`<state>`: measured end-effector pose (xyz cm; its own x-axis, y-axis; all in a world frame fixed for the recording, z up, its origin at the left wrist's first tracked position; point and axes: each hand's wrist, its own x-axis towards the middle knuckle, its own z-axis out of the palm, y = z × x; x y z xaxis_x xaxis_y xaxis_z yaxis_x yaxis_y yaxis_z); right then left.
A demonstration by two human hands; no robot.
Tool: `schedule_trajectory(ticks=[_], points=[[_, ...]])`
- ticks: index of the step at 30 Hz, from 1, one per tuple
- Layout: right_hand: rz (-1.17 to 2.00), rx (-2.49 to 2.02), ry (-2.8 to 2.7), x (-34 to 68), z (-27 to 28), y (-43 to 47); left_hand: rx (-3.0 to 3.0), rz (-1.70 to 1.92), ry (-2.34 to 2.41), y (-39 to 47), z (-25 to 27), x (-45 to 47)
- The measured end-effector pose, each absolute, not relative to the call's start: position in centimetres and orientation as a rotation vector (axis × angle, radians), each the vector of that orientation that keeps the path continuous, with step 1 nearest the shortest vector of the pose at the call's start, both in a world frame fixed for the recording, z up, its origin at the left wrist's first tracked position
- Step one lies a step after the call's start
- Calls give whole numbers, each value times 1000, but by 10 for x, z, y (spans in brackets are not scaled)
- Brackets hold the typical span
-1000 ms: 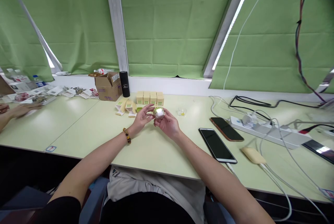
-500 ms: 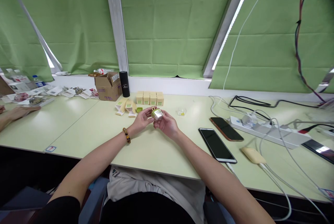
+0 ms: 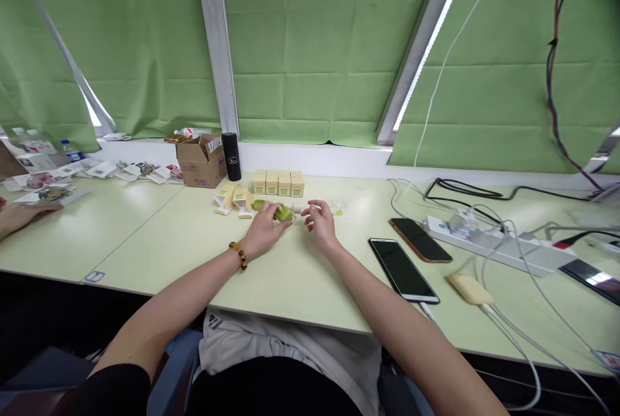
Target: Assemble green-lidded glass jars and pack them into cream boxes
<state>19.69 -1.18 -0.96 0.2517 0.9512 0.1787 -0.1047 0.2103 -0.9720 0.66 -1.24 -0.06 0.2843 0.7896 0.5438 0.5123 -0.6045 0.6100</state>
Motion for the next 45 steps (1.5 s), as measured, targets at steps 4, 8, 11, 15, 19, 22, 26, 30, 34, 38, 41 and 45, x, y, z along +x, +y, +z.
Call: schedule_trajectory(ticks=[4, 8, 11, 15, 19, 22, 26, 30, 34, 38, 41, 45], points=[[915, -1123, -1108, 195, -14, -12, 2415, 1088, 1308, -12, -6, 6], [877, -1144, -1197, 192, -17, -13, 2528, 1031, 1419, -12, -5, 6], [847, -1162, -1234, 192, -18, -14, 2613, 950, 1519, -12, -4, 7], [834, -1167, -1254, 192, -18, -15, 2720, 915, 1581, -12, -6, 9], [818, -1168, -1256, 192, -17, -16, 2729, 955, 1599, -8, -1, 4], [800, -1172, -1246, 192, -16, -16, 2660, 1059, 1726, 3, 7, -10], [751, -1176, -1233, 193, -12, -18, 2556, 957, 2050, 24, 13, -38], [731, -1173, -1253, 193, -11, -19, 2492, 808, 2163, 36, 7, -52], [725, -1170, -1276, 192, -13, -20, 2481, 758, 2098, 39, -1, -50], [702, -1183, -1303, 192, -13, -19, 2442, 725, 2071, 40, 0, -47], [692, -1185, -1318, 191, -12, -21, 2446, 825, 2061, 35, 7, -46], [652, -1166, -1326, 190, -8, -25, 2509, 1101, 1976, 18, 20, -37]])
